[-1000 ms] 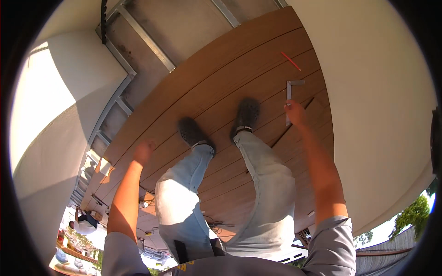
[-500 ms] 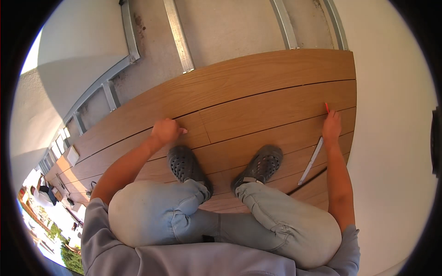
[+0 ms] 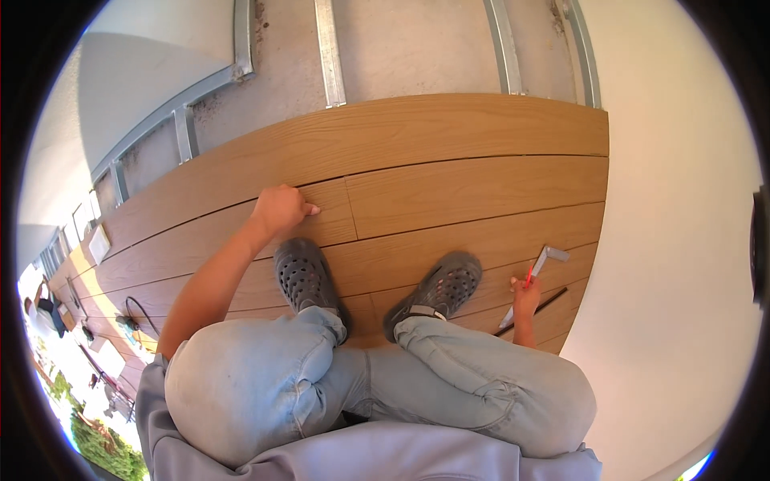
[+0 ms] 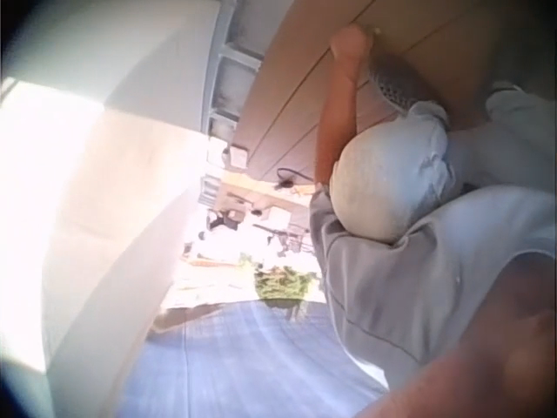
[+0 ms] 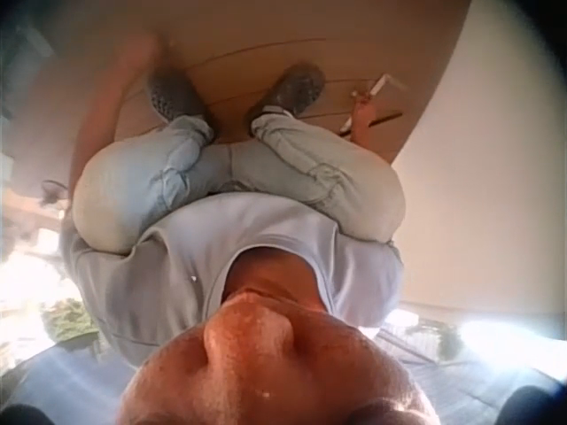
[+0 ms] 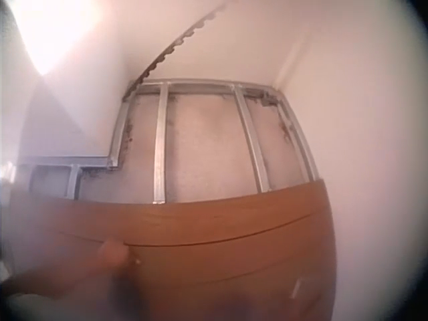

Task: The person installs decking boards onto a frame by hammering clips, drilling holes, and marking boards for placement using a ruler and pencil.

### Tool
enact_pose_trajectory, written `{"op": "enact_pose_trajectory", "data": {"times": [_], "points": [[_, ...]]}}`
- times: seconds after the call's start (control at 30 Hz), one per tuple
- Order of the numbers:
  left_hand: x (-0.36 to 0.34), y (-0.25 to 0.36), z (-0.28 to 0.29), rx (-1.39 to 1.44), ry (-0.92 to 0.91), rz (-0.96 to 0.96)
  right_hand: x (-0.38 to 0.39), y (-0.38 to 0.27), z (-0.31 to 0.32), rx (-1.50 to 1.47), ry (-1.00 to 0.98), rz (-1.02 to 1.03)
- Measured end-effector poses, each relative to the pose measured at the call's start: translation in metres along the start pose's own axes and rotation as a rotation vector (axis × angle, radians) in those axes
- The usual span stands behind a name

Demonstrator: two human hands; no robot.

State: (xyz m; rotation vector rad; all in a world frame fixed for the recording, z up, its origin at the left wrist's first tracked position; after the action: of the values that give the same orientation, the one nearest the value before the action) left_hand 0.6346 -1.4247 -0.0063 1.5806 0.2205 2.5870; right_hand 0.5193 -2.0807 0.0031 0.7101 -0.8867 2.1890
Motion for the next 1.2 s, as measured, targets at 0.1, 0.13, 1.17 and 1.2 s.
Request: {"op": "enact_pose_trajectory", "data": {"times": [0.1,0.13,1.17,1.2], "points": [[0.001,-0.01,-0.015,-0.02,0.004,0.026,0.001,-0.037,0.012,0.32,0.184,0.006],[-0.001,-0.006,-0.009,-0.057,0.044,0.002,-0.006,-0.029,0.018,0.316,0.197,0.017],[-0.023,-0.001,0.123,0.137,0.837,-0.326,0.048,-0.414,-0.283,0.066,-0.685,0.935],[-0.023,-0.011,0.119,0.089,0.918,-0.297,0.051,-0.406,-0.285,0.071,-0.703,0.93]]}}
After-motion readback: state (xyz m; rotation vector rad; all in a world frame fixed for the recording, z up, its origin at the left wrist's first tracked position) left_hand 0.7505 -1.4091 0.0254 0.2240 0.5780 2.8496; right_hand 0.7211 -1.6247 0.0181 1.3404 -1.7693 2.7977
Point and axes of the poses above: each hand's wrist, its own x-axis away from the middle knuckle, its own z-axis out of the back of the hand, y = z × x, the point moved 7 cm from there along -x, towards the middle knuckle, and after that the axes turned 13 degrees about -y, right-handed, at the moved point
